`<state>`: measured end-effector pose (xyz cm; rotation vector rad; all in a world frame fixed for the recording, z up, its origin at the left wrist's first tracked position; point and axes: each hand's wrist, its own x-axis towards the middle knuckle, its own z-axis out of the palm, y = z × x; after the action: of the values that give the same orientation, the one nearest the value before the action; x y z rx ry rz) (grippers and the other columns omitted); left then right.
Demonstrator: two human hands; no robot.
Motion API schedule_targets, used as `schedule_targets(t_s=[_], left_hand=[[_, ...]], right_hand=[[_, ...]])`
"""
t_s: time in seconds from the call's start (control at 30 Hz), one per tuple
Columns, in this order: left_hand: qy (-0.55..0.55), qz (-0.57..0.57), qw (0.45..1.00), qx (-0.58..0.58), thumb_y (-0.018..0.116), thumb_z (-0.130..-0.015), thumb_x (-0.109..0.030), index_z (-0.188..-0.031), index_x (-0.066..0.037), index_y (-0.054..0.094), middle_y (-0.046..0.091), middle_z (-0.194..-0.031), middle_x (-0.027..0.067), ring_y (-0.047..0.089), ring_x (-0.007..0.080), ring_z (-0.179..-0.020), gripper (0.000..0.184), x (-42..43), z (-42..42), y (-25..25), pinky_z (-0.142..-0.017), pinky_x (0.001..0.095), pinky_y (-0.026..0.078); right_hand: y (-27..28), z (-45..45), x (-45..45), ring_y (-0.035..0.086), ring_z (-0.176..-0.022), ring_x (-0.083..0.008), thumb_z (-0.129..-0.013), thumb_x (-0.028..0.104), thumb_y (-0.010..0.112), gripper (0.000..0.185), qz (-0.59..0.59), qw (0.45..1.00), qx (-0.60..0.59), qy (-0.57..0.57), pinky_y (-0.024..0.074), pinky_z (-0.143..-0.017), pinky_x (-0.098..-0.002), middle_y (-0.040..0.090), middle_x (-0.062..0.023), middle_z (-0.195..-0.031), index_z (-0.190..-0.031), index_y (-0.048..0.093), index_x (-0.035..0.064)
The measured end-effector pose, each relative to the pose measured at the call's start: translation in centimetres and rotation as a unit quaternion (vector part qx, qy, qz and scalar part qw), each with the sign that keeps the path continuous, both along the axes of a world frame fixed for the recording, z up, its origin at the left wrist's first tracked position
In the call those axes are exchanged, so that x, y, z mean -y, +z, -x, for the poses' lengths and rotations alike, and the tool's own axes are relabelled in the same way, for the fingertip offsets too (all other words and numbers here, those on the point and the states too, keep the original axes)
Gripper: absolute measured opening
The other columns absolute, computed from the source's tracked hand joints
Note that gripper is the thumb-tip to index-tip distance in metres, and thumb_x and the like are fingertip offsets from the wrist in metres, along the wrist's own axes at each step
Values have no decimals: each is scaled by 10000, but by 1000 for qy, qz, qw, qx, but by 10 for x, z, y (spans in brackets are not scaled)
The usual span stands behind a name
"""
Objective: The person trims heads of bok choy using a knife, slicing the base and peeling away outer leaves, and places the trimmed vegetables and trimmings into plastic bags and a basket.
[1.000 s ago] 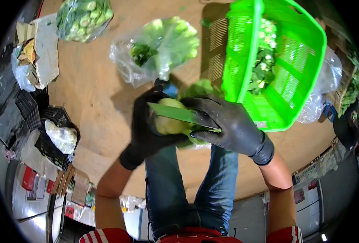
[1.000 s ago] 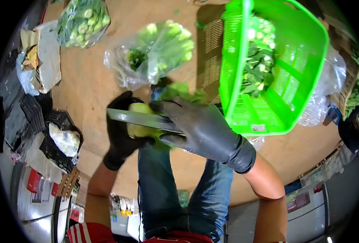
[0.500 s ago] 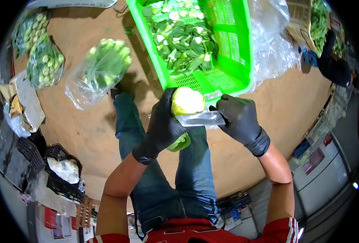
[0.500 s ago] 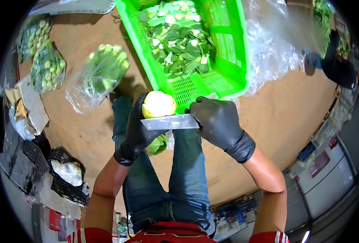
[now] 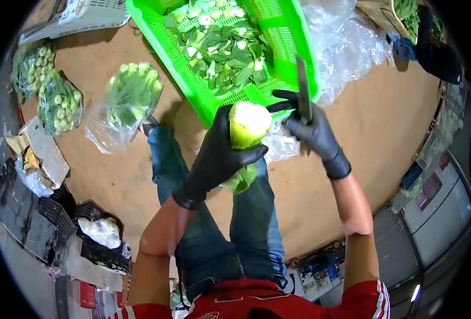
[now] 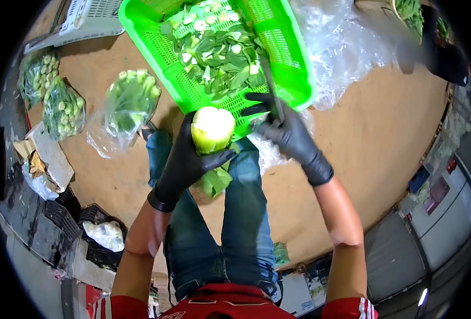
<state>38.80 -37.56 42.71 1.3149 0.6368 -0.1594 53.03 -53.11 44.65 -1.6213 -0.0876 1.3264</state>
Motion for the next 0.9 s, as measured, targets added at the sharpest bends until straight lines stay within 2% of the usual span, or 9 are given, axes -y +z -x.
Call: schedule_targets(t_s=[0.07,0.13,0.3,0.53,0.6,0.67,0.73,0.8,0.9], left_hand=[[-31,62,997,31,777,-639,-143,-1136,-22,438,569,-1023,134,578,245,-938,614,2,1,-5,-810,355,466],[-86,159,983,16,770,-646,-131,-1155,-23,427,576,-1007,125,581,243,-928,624,-7,1,-9,-806,353,467],[-47,-210,976,-15,751,-661,-163,-1067,2,434,571,-969,202,577,354,-904,540,-11,2,-10,-751,407,471],[-45,-285,942,171,763,-642,-162,-1233,49,364,545,-1011,224,565,384,-886,744,-11,4,-13,-764,404,465],[-29,-119,973,198,761,-685,-192,-1186,35,436,567,-1033,181,589,290,-876,639,-23,6,-19,-765,362,468],[-131,55,987,78,719,-737,-125,-1207,37,440,579,-1087,123,557,190,-986,570,-45,6,-22,-879,322,430],[-163,97,980,55,685,-761,-127,-1154,31,504,601,-1045,84,551,141,-959,461,-56,4,-27,-859,290,432],[-123,167,978,32,720,-745,-211,-1026,37,567,625,-882,91,568,150,-809,405,-56,8,-39,-756,295,459],[-43,299,953,-21,717,-756,-238,-1042,42,562,623,-902,83,574,149,-829,429,-60,11,-34,-767,292,461]], right_hand=[[3,18,-9,555,-970,-180,-686,170,769,666,-62,982,152,95,440,-851,-288,571,-98,-1097,-1234,431,1],[6,16,-20,575,-901,-189,-674,219,781,611,-33,977,155,141,459,-791,-304,586,-126,-1010,-1151,471,-4],[12,14,-33,595,-752,-276,-660,255,780,529,116,939,272,174,470,-681,-350,583,-183,-830,-1019,499,-13],[0,34,-55,609,-878,-299,-656,265,767,629,54,929,341,130,477,-776,-359,603,-187,-956,-1141,482,-15],[-2,31,-50,625,-842,-220,-688,234,738,544,35,975,204,77,486,-742,-315,639,-149,-933,-1108,509,-25],[10,22,-53,598,-796,-155,-711,198,710,482,59,987,91,120,484,-717,-290,632,-103,-915,-1102,533,-23],[22,11,-57,568,-759,-110,-739,167,636,416,126,980,22,155,472,-697,-260,622,-65,-863,-1101,560,-24],[-1,2,-38,563,-715,-116,-744,166,611,410,123,983,74,111,474,-681,-270,626,-58,-821,-1101,561,-30],[-7,-11,-40,618,-826,-297,-749,294,684,543,195,841,429,268,485,-755,-342,619,-189,-993,-1143,518,-40]])
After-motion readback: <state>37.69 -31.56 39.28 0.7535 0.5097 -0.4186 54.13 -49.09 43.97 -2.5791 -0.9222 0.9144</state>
